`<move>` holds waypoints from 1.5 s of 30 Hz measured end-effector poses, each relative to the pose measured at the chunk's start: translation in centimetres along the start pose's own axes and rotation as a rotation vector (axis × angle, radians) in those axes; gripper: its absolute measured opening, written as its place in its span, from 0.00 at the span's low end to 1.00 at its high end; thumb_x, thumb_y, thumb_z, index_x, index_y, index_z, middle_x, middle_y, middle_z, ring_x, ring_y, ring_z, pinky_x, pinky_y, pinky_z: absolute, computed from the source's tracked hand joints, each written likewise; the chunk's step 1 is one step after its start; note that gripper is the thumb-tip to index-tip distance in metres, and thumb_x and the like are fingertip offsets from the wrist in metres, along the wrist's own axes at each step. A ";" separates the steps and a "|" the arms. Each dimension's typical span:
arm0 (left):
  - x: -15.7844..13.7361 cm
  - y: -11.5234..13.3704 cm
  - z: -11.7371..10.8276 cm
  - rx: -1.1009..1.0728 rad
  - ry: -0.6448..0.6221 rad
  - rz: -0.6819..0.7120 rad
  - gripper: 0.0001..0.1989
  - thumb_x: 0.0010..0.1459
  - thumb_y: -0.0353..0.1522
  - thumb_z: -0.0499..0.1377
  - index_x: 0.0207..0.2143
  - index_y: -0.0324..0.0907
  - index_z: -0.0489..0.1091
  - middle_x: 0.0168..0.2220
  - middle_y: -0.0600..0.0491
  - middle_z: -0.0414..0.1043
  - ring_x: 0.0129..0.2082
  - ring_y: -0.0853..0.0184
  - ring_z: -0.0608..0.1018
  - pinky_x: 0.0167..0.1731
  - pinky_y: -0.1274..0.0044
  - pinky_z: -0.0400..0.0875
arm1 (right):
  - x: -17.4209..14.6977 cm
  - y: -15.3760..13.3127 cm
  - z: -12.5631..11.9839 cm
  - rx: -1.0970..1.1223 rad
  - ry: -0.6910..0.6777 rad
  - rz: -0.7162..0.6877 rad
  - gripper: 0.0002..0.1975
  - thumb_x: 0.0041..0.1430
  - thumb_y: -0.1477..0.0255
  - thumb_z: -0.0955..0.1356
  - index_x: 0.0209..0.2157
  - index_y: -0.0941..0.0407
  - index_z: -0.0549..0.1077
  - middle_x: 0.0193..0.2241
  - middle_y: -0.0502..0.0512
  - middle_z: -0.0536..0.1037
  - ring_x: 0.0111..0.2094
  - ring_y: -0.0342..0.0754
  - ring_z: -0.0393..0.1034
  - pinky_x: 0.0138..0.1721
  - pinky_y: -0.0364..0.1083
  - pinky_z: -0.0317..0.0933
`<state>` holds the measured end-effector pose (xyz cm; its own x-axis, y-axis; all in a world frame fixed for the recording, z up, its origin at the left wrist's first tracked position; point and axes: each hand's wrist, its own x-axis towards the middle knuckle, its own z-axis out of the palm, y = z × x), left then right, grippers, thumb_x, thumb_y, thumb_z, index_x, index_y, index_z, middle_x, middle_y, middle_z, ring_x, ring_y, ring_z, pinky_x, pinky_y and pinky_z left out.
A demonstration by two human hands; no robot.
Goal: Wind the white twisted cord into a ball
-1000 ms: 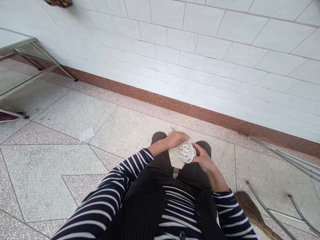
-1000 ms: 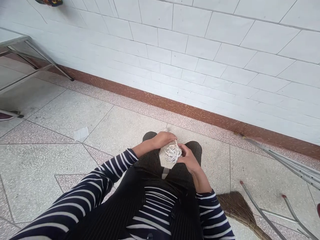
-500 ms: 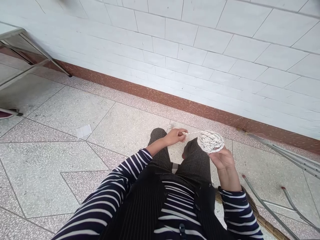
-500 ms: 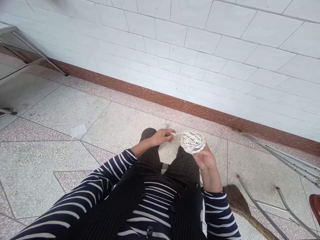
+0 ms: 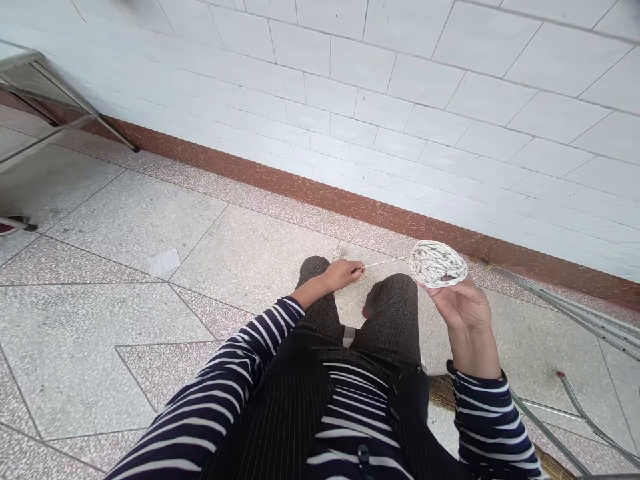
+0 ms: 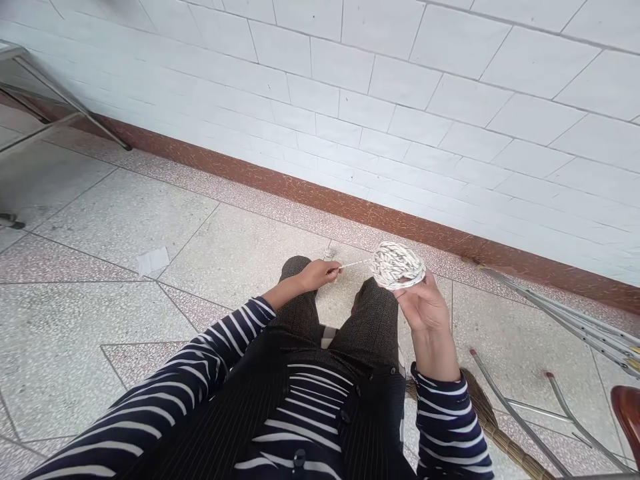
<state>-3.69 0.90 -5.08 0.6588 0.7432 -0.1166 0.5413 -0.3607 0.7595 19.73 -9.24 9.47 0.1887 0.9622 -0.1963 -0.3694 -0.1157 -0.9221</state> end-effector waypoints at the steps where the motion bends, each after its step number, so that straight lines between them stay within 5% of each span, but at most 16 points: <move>1: 0.3 -0.3 0.0 0.015 -0.002 -0.015 0.14 0.65 0.32 0.49 0.40 0.40 0.74 0.27 0.54 0.75 0.24 0.70 0.73 0.29 0.80 0.63 | -0.1 -0.2 0.0 -0.024 0.004 0.008 0.29 0.37 0.73 0.74 0.47 0.50 0.75 0.49 0.57 0.80 0.54 0.61 0.72 0.53 0.62 0.68; 5: 1.5 -0.5 0.1 0.056 0.041 -0.051 0.14 0.66 0.32 0.51 0.49 0.41 0.74 0.44 0.48 0.79 0.42 0.62 0.79 0.44 0.75 0.70 | 0.2 -0.5 0.1 -0.126 0.003 0.004 0.29 0.34 0.77 0.75 0.44 0.52 0.76 0.47 0.57 0.80 0.52 0.60 0.74 0.53 0.59 0.69; 9: 2.6 2.4 1.2 -0.187 0.153 0.109 0.24 0.60 0.31 0.60 0.59 0.39 0.68 0.60 0.45 0.70 0.58 0.58 0.73 0.58 0.69 0.65 | 0.9 0.8 1.3 -0.188 -0.065 0.060 0.28 0.37 0.76 0.75 0.45 0.53 0.76 0.43 0.55 0.81 0.49 0.59 0.75 0.49 0.59 0.72; 13: 2.7 5.1 2.5 -0.407 0.122 0.157 0.11 0.61 0.31 0.58 0.43 0.37 0.77 0.44 0.48 0.80 0.44 0.61 0.78 0.48 0.72 0.70 | 1.6 2.3 2.3 -0.205 -0.071 0.059 0.25 0.39 0.73 0.75 0.44 0.53 0.75 0.41 0.55 0.81 0.47 0.59 0.76 0.45 0.59 0.73; 16: 2.1 4.8 3.0 -0.369 0.041 0.087 0.16 0.65 0.35 0.53 0.30 0.37 0.76 0.31 0.52 0.78 0.33 0.67 0.76 0.40 0.77 0.69 | 1.9 1.6 1.8 -0.170 -0.030 0.023 0.22 0.42 0.72 0.74 0.44 0.52 0.75 0.43 0.55 0.81 0.48 0.58 0.76 0.47 0.60 0.72; 21: 2.0 1.3 2.8 -0.276 0.022 0.047 0.15 0.65 0.34 0.52 0.32 0.40 0.76 0.36 0.54 0.78 0.37 0.67 0.77 0.42 0.78 0.67 | 1.5 -3.1 -0.4 -0.077 0.167 -0.211 0.23 0.38 0.77 0.75 0.41 0.53 0.77 0.46 0.57 0.80 0.50 0.58 0.74 0.53 0.61 0.69; 25: 3.5 -1.3 1.8 -0.197 0.033 0.025 0.15 0.66 0.34 0.52 0.32 0.40 0.76 0.37 0.54 0.79 0.38 0.67 0.77 0.43 0.79 0.66 | -0.2 -6.8 -0.6 -0.034 0.183 -0.482 0.22 0.40 0.76 0.74 0.42 0.55 0.78 0.51 0.59 0.78 0.56 0.60 0.71 0.58 0.63 0.65; 31: 6.0 -2.1 -0.2 -0.063 0.061 0.027 0.15 0.66 0.36 0.52 0.38 0.41 0.77 0.39 0.51 0.80 0.42 0.64 0.78 0.47 0.77 0.67 | -2.8 -8.1 1.4 -0.034 0.105 -0.526 0.17 0.50 0.72 0.72 0.44 0.53 0.79 0.54 0.60 0.77 0.63 0.64 0.63 0.64 0.68 0.58; 36: 5.7 -2.0 -1.6 -0.100 0.103 0.044 0.17 0.67 0.36 0.50 0.36 0.41 0.78 0.42 0.52 0.81 0.44 0.66 0.79 0.50 0.77 0.68 | -4.7 -10.9 2.1 -0.106 0.158 -0.673 0.16 0.57 0.72 0.66 0.46 0.44 0.78 0.63 0.42 0.68 0.73 0.59 0.40 0.72 0.62 0.46; 39: 5.3 -3.1 -2.4 0.041 0.116 -0.074 0.13 0.64 0.31 0.53 0.35 0.41 0.78 0.37 0.52 0.81 0.42 0.65 0.80 0.55 0.74 0.66 | -5.1 -11.9 2.0 -0.166 0.149 -0.657 0.16 0.61 0.71 0.63 0.45 0.39 0.78 0.64 0.31 0.65 0.74 0.54 0.34 0.72 0.54 0.49; 42: 5.4 -2.8 -2.9 0.101 0.168 -0.155 0.12 0.61 0.27 0.55 0.44 0.41 0.77 0.47 0.48 0.79 0.51 0.60 0.77 0.59 0.69 0.63 | -4.1 -10.4 1.9 -0.093 0.100 -0.596 0.18 0.57 0.70 0.68 0.49 0.44 0.77 0.65 0.43 0.66 0.72 0.58 0.44 0.70 0.58 0.52; 45: 5.9 0.8 -2.4 -0.081 0.226 -0.044 0.20 0.63 0.29 0.55 0.58 0.41 0.69 0.59 0.46 0.71 0.59 0.59 0.72 0.60 0.69 0.64 | -2.1 -7.0 2.2 -0.030 0.003 -0.401 0.25 0.45 0.70 0.74 0.48 0.51 0.77 0.58 0.59 0.74 0.66 0.64 0.60 0.65 0.65 0.57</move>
<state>-0.65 6.38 -3.65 0.4971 0.8676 -0.0119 0.5175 -0.2855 0.8067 19.89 -9.89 17.08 0.3150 0.9319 0.1800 -0.2388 0.2614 -0.9352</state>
